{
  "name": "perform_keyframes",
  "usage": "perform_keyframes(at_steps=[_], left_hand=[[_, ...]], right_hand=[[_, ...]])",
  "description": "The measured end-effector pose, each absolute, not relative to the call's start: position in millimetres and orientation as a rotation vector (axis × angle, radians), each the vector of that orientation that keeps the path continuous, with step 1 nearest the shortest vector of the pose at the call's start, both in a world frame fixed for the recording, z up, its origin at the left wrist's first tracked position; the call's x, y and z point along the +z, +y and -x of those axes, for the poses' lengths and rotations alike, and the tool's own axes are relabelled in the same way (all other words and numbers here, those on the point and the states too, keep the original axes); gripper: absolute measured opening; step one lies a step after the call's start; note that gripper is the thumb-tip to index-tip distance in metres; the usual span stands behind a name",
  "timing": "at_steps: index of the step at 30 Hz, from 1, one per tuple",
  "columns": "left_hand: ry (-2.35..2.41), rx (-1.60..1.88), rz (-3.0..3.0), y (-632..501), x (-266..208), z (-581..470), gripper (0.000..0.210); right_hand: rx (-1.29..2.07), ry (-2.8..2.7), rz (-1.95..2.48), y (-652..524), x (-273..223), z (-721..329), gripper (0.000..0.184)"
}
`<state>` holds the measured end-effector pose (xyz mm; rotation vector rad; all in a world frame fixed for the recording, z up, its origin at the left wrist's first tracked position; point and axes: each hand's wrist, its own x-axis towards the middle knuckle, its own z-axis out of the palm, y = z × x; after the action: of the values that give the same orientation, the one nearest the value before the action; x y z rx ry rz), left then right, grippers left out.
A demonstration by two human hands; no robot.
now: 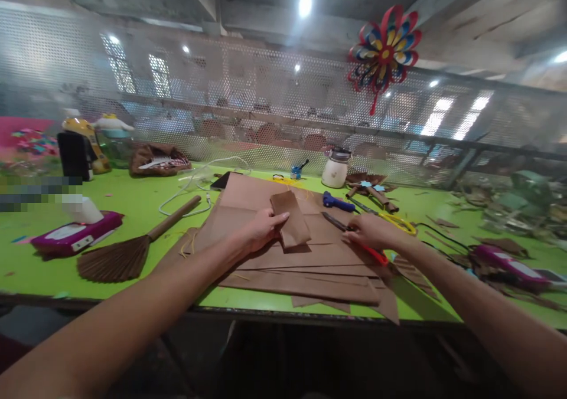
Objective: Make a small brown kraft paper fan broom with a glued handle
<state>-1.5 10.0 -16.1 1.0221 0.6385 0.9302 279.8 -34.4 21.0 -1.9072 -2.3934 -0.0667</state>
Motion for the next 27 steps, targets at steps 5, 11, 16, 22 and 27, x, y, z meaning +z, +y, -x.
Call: perform_keyframes(at_steps=[5,11,16,22,27], left_hand=[[0.623,0.926,-1.008,9,-14,2,0.024],[0.616,0.908,-0.987,8,-13,3,0.022],[0.612,0.911,-0.986,10,-16,2,0.019],[0.61,0.902,-0.982,11,-17,1,0.02],[0.622,0.895,-0.995,11,-18,2,0.022]], right_hand=[[-0.094,-2.314,1.888,-45,-4,-288,0.017],[-0.075,-2.181,1.652,-64,8,-303,0.03],[0.021,-2.337,1.433,-90,23,-291,0.028],[-0.028,-2.399,1.389,-91,23,-278,0.028],[-0.062,-2.382,1.329,-91,28,-278,0.027]])
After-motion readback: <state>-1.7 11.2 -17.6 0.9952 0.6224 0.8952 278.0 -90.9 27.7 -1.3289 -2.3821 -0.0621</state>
